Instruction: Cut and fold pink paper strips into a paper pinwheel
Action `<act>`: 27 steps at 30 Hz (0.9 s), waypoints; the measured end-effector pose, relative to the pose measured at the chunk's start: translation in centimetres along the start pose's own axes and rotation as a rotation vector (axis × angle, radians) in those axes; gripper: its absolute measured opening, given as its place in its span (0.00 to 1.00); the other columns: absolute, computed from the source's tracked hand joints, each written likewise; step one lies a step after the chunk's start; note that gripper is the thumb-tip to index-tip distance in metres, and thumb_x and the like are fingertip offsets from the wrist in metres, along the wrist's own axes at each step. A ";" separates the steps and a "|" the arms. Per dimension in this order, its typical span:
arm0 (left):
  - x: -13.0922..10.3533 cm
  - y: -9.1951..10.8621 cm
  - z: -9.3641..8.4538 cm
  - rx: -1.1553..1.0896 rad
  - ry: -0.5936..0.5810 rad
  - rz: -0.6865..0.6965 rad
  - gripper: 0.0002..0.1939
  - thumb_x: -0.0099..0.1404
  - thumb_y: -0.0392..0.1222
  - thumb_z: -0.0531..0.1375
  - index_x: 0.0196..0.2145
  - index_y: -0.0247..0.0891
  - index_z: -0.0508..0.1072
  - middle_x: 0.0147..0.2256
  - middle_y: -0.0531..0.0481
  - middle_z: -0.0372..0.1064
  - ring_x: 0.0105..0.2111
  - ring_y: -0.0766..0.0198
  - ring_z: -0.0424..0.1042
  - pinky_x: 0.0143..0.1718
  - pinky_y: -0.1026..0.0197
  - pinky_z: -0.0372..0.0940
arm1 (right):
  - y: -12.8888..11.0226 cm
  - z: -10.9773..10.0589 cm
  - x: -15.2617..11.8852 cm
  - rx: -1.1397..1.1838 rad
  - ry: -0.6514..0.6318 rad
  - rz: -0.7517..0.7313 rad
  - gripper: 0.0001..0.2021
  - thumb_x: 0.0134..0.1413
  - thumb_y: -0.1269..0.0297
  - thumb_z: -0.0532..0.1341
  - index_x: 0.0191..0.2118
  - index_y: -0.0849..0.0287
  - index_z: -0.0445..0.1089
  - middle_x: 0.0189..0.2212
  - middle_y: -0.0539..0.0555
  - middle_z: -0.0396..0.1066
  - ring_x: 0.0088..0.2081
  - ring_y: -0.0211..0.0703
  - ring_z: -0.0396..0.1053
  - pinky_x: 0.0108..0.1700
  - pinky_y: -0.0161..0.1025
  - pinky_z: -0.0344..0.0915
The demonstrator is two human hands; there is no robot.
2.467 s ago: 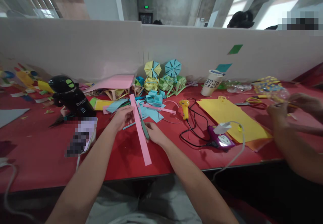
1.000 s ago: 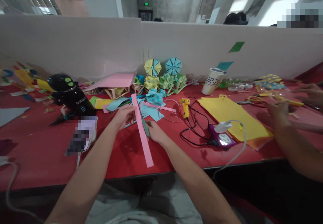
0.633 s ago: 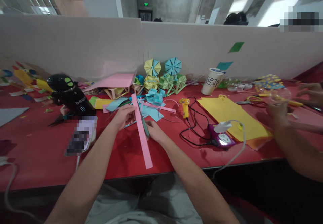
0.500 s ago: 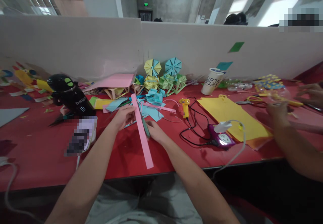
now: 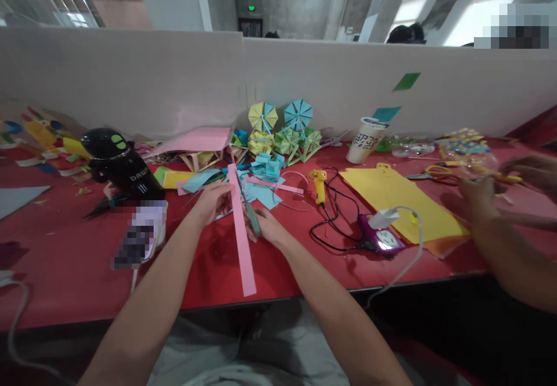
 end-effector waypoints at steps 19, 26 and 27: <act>-0.4 -0.1 0.5 -0.001 -0.097 -0.058 0.14 0.52 0.47 0.63 0.20 0.34 0.70 0.14 0.51 0.66 0.11 0.70 0.60 0.12 0.66 0.50 | -0.5 0.2 -0.4 0.105 0.106 0.039 0.20 0.43 0.47 0.68 0.30 0.60 0.70 0.19 0.48 0.66 0.21 0.34 0.60 0.23 0.33 0.57; -0.4 0.1 0.6 0.000 -0.102 -0.064 0.15 0.52 0.48 0.64 0.20 0.34 0.70 0.14 0.50 0.66 0.11 0.69 0.60 0.12 0.66 0.50 | -0.7 0.3 -0.7 0.082 0.130 0.042 0.21 0.43 0.44 0.68 0.31 0.59 0.68 0.20 0.48 0.65 0.23 0.36 0.62 0.25 0.34 0.59; -0.4 0.1 0.6 0.001 -0.106 -0.066 0.15 0.52 0.48 0.64 0.20 0.34 0.70 0.14 0.50 0.66 0.11 0.69 0.60 0.12 0.66 0.50 | -0.8 0.3 -0.7 0.076 0.120 0.037 0.22 0.43 0.43 0.67 0.30 0.59 0.68 0.20 0.48 0.65 0.23 0.36 0.61 0.25 0.34 0.59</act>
Point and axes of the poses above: each hand's wrist, its own x-axis towards the middle knuckle, its own z-axis out of the palm, y = z × x, the point moved 1 cm from there along x, towards the middle knuckle
